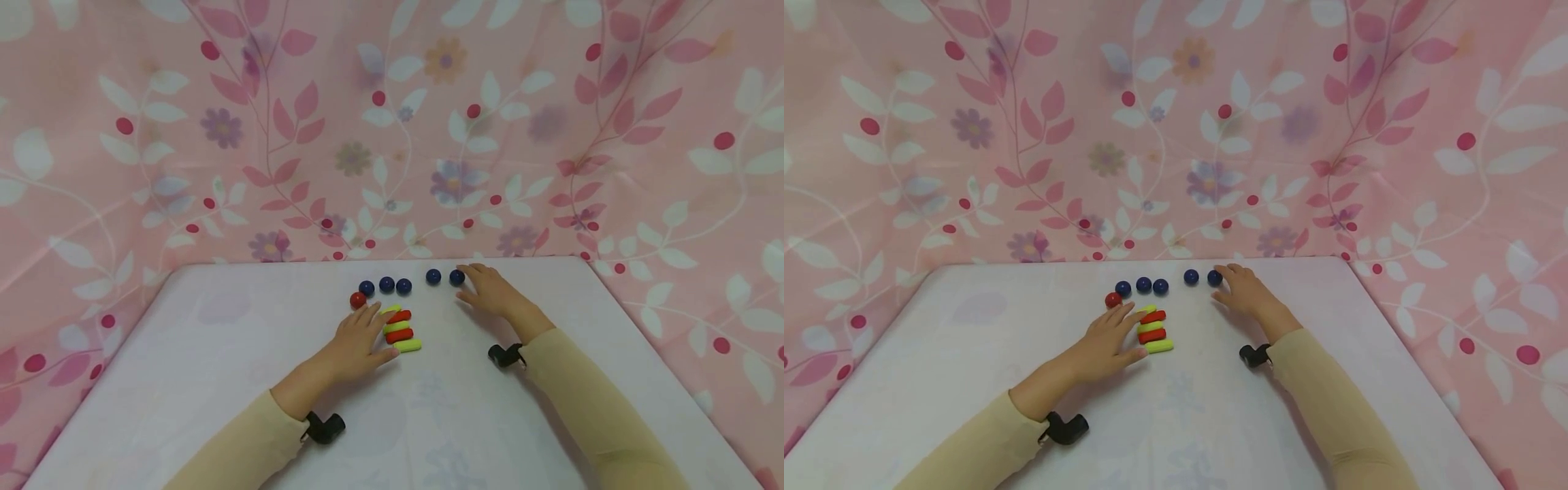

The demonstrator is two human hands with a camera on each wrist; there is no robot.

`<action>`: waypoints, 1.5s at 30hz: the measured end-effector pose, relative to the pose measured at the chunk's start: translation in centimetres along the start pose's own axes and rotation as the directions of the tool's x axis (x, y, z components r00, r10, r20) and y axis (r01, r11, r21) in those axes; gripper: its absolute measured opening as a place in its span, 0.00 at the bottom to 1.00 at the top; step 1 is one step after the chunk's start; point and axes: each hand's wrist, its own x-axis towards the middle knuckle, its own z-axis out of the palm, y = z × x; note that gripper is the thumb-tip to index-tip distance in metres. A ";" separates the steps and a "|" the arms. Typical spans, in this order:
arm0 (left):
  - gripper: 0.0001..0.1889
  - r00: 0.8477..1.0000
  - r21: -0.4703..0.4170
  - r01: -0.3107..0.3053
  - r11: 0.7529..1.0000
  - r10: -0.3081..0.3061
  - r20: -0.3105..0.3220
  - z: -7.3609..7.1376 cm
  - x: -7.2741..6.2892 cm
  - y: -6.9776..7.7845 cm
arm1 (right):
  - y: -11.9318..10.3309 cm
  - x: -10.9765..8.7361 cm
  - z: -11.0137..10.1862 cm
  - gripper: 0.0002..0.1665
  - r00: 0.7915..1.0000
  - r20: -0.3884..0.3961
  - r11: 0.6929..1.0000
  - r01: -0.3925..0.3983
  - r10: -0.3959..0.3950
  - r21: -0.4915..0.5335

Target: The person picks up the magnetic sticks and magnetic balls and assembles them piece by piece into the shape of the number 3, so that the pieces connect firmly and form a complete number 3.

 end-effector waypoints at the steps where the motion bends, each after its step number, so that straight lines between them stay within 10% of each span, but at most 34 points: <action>1: 0.38 1.000 -0.013 -0.002 1.000 0.002 -0.001 0.0 0.0 0.1 | 0.0 0.1 0.0 0.41 1.000 -0.001 1.000 0.001 -0.001 0.005; 15: 0.26 0.993 -0.101 0.009 0.995 -0.021 -0.114 0.3 0.7 1.1 | -0.2 1.1 -0.1 0.36 0.999 -0.045 0.995 -0.007 0.012 0.099; 29: 0.15 0.995 -0.306 0.069 0.950 -0.087 -0.044 0.9 1.2 1.4 | 0.2 2.4 0.7 0.34 0.998 -0.051 0.976 -0.020 0.032 0.215; 45: 0.12 0.995 -0.242 0.057 0.969 -0.074 -0.062 1.6 1.5 1.6 | 0.1 2.5 0.7 0.23 0.993 -0.031 0.951 -0.098 0.113 0.294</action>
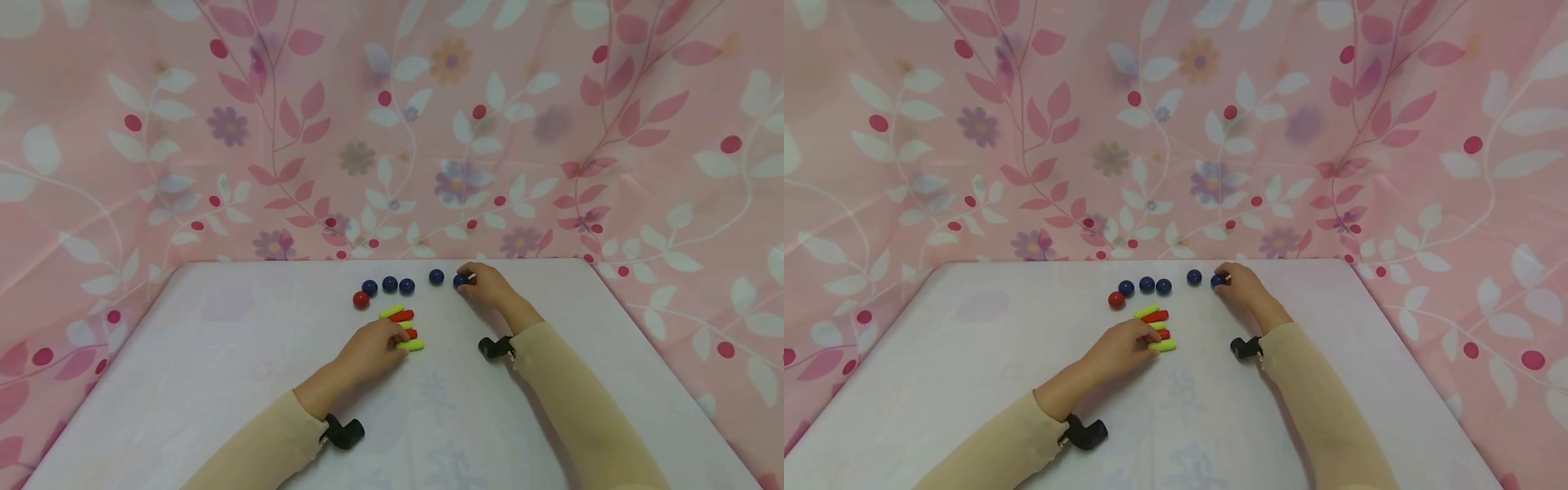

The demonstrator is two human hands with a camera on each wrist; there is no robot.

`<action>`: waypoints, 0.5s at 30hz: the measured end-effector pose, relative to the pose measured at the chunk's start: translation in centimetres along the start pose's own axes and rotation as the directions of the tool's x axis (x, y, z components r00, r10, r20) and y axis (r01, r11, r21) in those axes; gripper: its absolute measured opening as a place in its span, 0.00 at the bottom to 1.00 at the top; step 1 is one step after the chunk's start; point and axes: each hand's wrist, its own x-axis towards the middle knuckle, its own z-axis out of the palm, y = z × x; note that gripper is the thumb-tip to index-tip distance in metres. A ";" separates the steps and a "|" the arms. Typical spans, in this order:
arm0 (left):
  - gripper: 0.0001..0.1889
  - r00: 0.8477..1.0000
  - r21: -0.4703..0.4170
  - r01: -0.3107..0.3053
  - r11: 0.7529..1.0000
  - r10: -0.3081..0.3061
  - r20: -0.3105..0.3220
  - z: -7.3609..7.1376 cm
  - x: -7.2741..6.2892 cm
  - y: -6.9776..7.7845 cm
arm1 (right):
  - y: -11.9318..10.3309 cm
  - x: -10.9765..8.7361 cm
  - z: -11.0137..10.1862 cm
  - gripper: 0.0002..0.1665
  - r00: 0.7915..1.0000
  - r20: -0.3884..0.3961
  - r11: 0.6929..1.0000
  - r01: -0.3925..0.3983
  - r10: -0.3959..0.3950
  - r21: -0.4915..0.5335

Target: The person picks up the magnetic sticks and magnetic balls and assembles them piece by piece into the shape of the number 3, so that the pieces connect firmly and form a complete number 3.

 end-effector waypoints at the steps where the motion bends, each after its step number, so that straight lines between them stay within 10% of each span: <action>1: 0.12 1.000 0.012 -0.005 1.000 0.005 -0.003 0.0 0.0 0.0 | 0.0 -0.1 0.0 0.23 1.000 0.001 1.000 0.003 -0.003 -0.001; 15: 0.13 0.999 0.042 -0.040 0.998 0.040 0.002 0.0 0.2 0.2 | -0.4 -1.0 -0.4 0.20 0.999 0.053 1.000 -0.002 0.001 0.009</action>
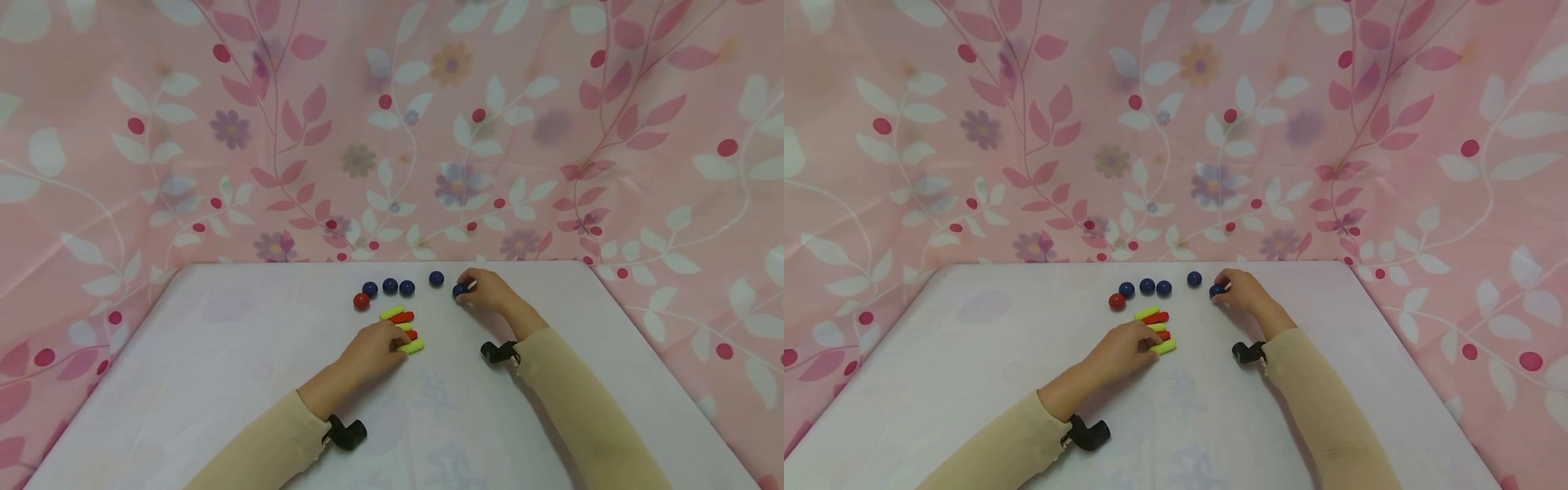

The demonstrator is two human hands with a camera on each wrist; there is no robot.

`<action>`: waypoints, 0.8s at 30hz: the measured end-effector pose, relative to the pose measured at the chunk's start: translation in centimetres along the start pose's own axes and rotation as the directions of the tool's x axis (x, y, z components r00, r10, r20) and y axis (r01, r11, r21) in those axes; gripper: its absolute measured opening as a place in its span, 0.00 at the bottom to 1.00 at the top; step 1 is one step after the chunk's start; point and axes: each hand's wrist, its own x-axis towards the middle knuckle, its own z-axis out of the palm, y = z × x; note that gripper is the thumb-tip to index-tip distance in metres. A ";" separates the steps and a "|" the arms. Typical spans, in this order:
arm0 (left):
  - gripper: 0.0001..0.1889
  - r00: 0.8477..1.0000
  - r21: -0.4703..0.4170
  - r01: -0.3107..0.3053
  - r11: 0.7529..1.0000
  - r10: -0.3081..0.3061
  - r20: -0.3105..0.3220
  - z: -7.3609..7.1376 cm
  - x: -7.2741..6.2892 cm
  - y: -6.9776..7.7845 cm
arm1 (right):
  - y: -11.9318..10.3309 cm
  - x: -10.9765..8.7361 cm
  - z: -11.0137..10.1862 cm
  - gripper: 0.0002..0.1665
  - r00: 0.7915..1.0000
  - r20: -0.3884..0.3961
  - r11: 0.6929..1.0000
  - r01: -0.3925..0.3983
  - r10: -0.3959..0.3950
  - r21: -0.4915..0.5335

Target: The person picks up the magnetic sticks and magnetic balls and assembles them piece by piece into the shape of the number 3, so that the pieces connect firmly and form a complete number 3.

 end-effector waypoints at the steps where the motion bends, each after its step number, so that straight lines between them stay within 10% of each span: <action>1: 0.13 1.000 0.002 -0.004 1.000 0.004 -0.003 0.0 0.0 0.0 | -0.1 -0.1 0.0 0.20 1.000 0.010 1.000 0.003 -0.003 0.010; 24: 0.11 0.998 0.021 -0.056 0.998 0.056 -0.007 -0.1 -0.1 -0.6 | -1.5 -3.4 0.6 0.20 0.987 0.157 0.992 0.023 -0.043 0.125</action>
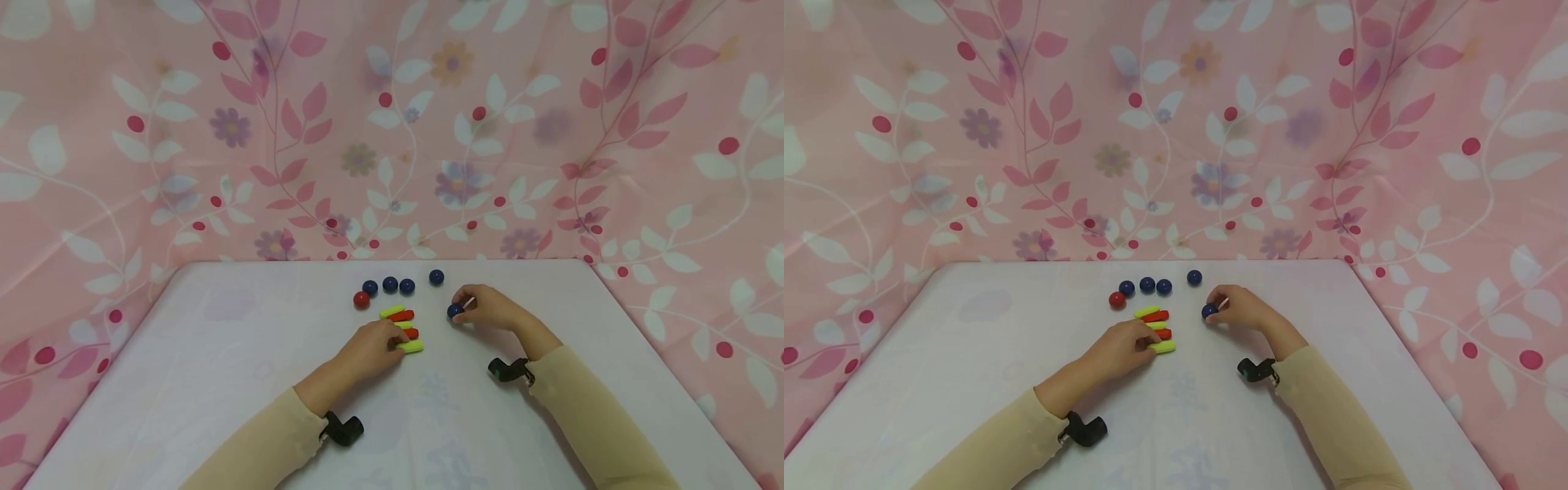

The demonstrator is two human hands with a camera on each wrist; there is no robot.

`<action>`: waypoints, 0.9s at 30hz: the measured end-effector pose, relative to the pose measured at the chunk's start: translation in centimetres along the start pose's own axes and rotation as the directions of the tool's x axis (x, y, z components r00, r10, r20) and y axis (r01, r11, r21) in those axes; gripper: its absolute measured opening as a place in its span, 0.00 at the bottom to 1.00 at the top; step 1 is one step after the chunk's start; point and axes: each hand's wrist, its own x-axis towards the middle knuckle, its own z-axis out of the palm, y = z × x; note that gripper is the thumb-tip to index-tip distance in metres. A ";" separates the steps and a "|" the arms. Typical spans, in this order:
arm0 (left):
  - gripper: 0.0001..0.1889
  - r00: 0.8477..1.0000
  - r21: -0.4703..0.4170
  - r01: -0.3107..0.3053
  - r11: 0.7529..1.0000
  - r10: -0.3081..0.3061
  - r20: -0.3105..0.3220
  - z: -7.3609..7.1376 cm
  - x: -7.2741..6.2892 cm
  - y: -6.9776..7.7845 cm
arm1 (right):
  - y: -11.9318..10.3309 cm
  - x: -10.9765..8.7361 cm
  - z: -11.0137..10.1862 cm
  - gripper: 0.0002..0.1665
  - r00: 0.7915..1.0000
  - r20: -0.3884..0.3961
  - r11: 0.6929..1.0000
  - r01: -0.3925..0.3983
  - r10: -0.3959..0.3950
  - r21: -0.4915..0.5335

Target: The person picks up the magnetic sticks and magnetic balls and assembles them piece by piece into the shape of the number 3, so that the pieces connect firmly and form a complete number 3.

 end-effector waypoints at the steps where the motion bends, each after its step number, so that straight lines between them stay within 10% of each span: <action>1: 0.11 1.000 -0.003 0.001 1.000 -0.001 0.002 -0.1 -0.1 0.0 | -0.1 -0.1 0.1 0.20 1.000 0.004 1.000 0.000 0.000 0.001; 14: 0.10 0.999 -0.066 -0.010 0.998 0.012 0.033 -0.9 -1.0 -0.4 | -1.5 -1.8 1.1 0.21 0.994 0.099 0.994 0.032 -0.042 0.100; 27: 0.08 0.993 -0.321 0.043 0.946 -0.005 0.120 -1.6 -1.5 -1.3 | -2.7 -2.7 3.1 0.22 0.976 0.215 0.972 -0.008 -0.043 0.233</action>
